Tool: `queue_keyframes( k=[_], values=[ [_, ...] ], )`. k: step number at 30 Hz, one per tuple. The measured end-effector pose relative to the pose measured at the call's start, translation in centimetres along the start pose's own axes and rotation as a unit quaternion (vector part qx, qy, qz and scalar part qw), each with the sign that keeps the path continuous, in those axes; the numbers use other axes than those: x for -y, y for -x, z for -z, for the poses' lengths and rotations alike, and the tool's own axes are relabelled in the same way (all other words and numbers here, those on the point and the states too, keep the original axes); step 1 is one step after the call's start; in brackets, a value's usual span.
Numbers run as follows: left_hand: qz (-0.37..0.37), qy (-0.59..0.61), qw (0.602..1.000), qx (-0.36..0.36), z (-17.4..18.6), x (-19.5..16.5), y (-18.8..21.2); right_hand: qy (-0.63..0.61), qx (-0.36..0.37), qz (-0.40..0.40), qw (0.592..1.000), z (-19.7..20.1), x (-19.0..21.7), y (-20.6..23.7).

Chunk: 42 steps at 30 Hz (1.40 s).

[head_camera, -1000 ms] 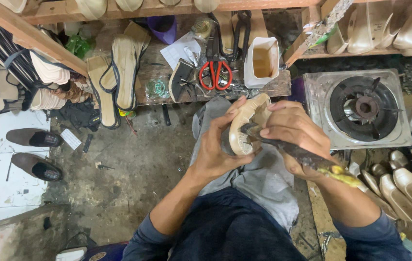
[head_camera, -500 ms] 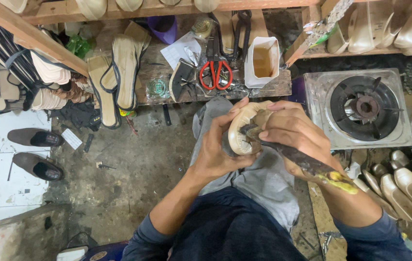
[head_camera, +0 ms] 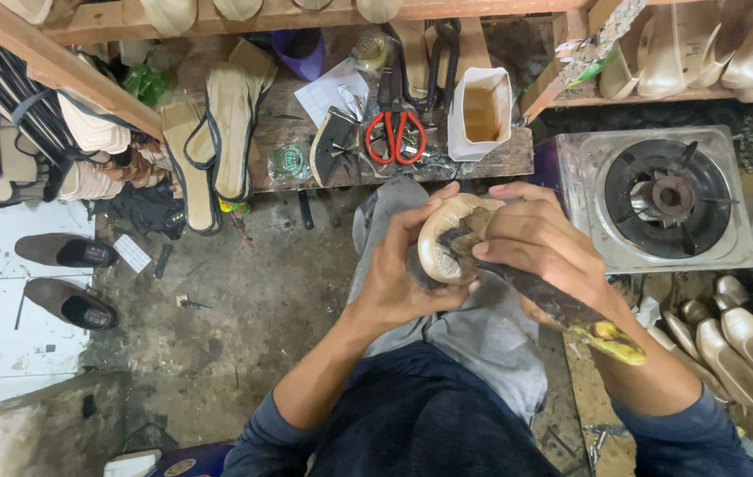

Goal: The person picks up a beige shoe upper from a shelf and applies a brown adhesive to the inner rim using a brush. They repeatedly dip the brush into a container and spread the glue along the edge of the shoe. After finishing one shoe, they place it back on the shelf and repeat the process with a second shoe.

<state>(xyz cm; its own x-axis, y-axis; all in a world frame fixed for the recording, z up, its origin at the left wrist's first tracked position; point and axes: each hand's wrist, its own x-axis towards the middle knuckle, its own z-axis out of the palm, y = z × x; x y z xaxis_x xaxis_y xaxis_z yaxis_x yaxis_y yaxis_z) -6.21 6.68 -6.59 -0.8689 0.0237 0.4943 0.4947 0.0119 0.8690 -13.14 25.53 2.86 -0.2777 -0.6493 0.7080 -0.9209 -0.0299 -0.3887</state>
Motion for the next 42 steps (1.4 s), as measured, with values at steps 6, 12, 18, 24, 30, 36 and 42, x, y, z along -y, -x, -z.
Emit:
queue_keyframes(
  k=[6, 12, 18, 24, 30, 36, 42],
  values=[
    [0.013, 0.015, 1.0, 0.009, 0.2, -0.2, 0.0, 0.006, 0.005, 0.009, 1.0, 0.1, 0.0, -0.2],
    [0.015, -0.011, 1.0, 0.015, 0.2, -0.3, -0.1, 0.039, 0.011, -0.009, 0.999, 0.3, 0.2, -0.5],
    [0.032, 0.003, 0.999, 0.016, 0.2, -0.3, 0.0, 0.046, 0.005, -0.003, 0.999, 0.2, 0.3, -0.7],
    [0.044, 0.017, 0.999, 0.016, 0.3, -0.3, 0.1, 0.048, 0.064, -0.008, 0.997, 0.6, 0.8, -0.9],
    [0.039, -0.013, 0.999, 0.016, 0.3, -0.6, 0.0, 0.085, 0.054, -0.023, 0.995, 0.6, 0.9, -0.9],
    [0.033, -0.01, 0.999, 0.014, 0.4, -0.7, -0.1, 0.058, 0.066, -0.002, 0.996, 0.6, 0.9, -0.9],
    [0.046, -0.006, 0.999, 0.016, 0.4, -0.4, 0.1, 0.056, 0.082, 0.009, 0.995, 0.6, 1.0, -1.3]
  ],
)
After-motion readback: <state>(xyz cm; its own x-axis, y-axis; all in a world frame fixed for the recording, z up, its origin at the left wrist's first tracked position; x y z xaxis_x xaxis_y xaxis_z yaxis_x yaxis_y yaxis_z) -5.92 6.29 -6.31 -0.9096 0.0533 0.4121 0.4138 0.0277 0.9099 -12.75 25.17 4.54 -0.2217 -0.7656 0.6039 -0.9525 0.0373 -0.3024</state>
